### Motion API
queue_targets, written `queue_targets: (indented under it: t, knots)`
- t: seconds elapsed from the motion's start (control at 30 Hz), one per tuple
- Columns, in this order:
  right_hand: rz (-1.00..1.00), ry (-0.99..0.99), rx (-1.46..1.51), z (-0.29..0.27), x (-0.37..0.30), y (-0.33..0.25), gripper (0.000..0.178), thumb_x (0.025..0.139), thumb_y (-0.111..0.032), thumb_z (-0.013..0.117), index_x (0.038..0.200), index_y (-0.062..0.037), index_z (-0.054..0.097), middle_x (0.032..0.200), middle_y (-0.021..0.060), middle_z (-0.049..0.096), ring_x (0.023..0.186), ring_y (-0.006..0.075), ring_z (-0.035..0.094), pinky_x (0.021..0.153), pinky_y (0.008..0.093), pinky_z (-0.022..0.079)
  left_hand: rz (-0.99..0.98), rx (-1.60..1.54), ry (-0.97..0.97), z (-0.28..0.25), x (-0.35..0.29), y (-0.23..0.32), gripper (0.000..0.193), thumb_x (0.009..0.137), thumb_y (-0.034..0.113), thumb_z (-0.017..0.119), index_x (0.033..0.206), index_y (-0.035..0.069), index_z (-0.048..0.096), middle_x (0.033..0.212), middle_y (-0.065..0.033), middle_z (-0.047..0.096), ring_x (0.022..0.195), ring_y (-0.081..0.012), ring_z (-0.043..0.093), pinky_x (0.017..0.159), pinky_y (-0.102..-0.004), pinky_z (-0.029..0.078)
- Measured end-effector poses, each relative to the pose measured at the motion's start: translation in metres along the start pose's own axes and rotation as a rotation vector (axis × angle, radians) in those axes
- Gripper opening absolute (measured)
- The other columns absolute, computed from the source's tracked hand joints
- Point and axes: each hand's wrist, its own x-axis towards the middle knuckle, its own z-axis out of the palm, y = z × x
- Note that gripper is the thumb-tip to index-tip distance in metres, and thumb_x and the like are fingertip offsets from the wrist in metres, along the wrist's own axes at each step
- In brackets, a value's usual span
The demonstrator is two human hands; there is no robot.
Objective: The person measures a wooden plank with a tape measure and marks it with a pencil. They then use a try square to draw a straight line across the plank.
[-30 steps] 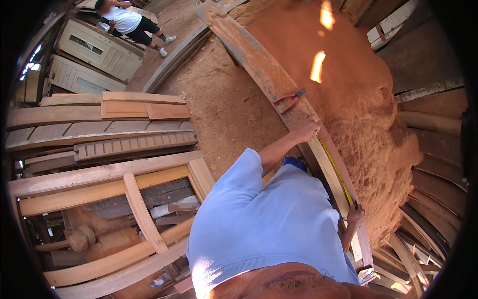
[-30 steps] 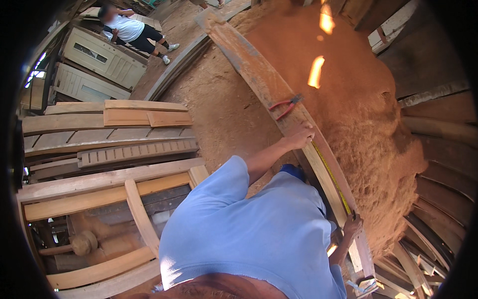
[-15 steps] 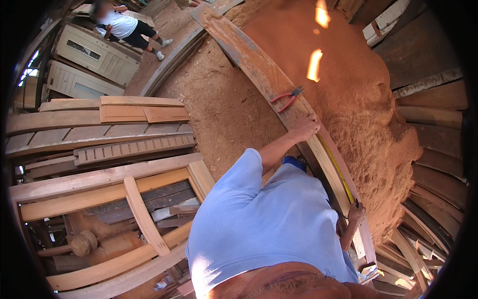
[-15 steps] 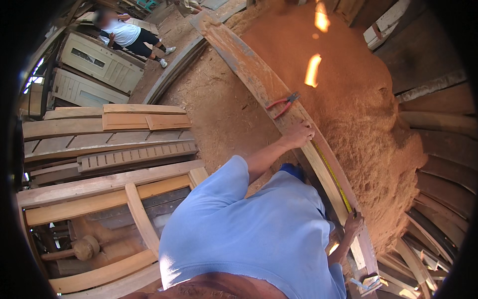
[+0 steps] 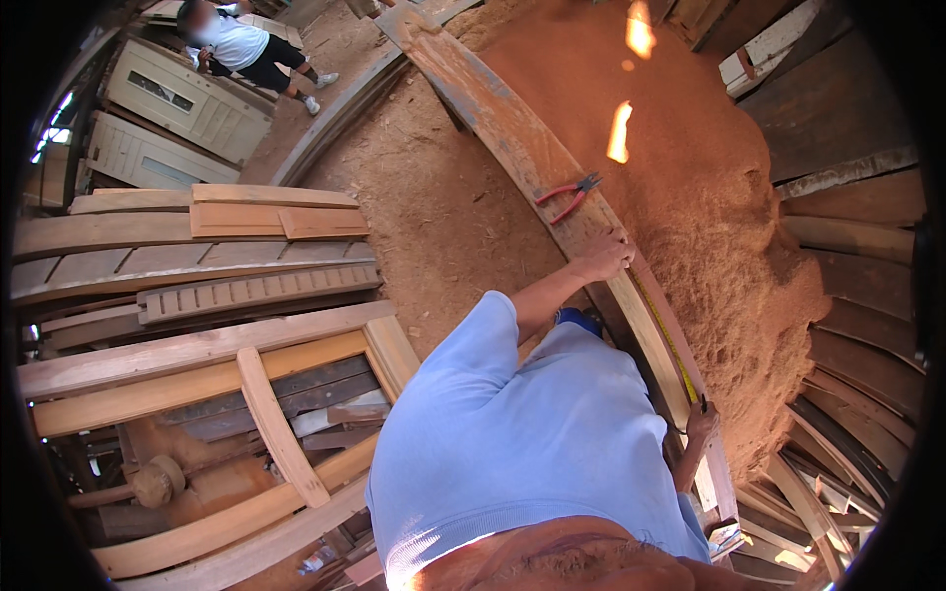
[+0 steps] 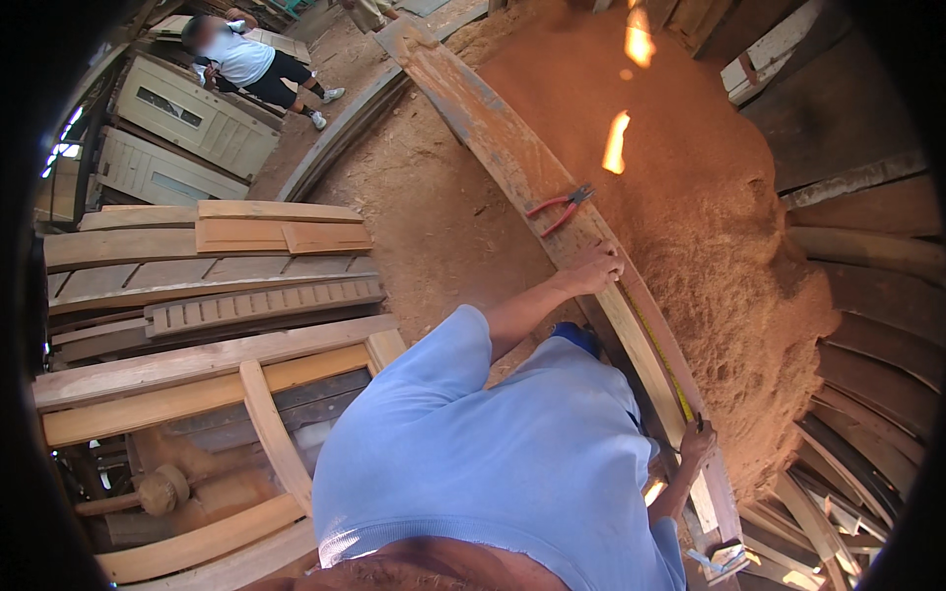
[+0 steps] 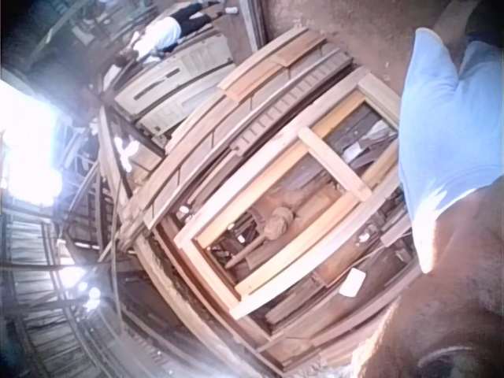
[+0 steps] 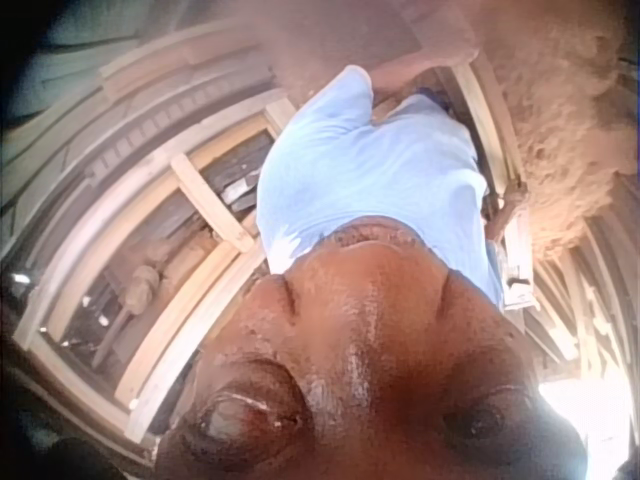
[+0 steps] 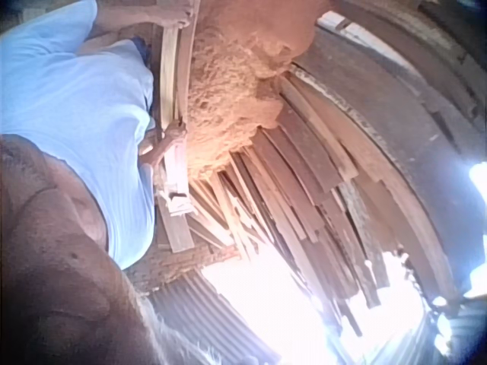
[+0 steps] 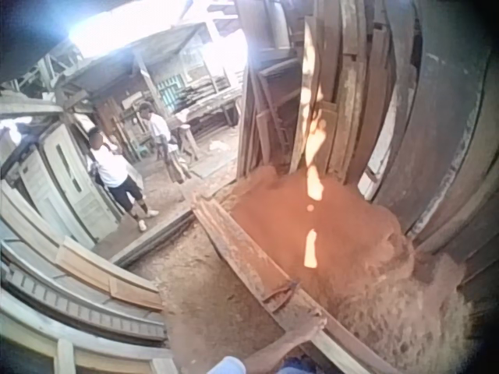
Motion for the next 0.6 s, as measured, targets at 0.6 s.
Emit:
queue_targets:
  t: [0.6]
  knots:
    - [-0.065, 0.097, -0.059, 0.022, 0.012, 0.024, 0.046, 0.092, -0.048, 0.065, 0.11, -0.0068, 0.072, 0.103, 0.0255, 0.071, 0.097, 0.0456, 0.067, 0.082, 0.0554, 0.053, 0.246, 0.079, 0.099, 0.009, 0.013, -0.023, 0.004, 0.081, 0.016, 0.069, 0.082, 0.016, 0.073, 0.083, -0.0048, 0.07, 0.096, -0.0276, 0.064, 0.088, -0.0446, 0.051]
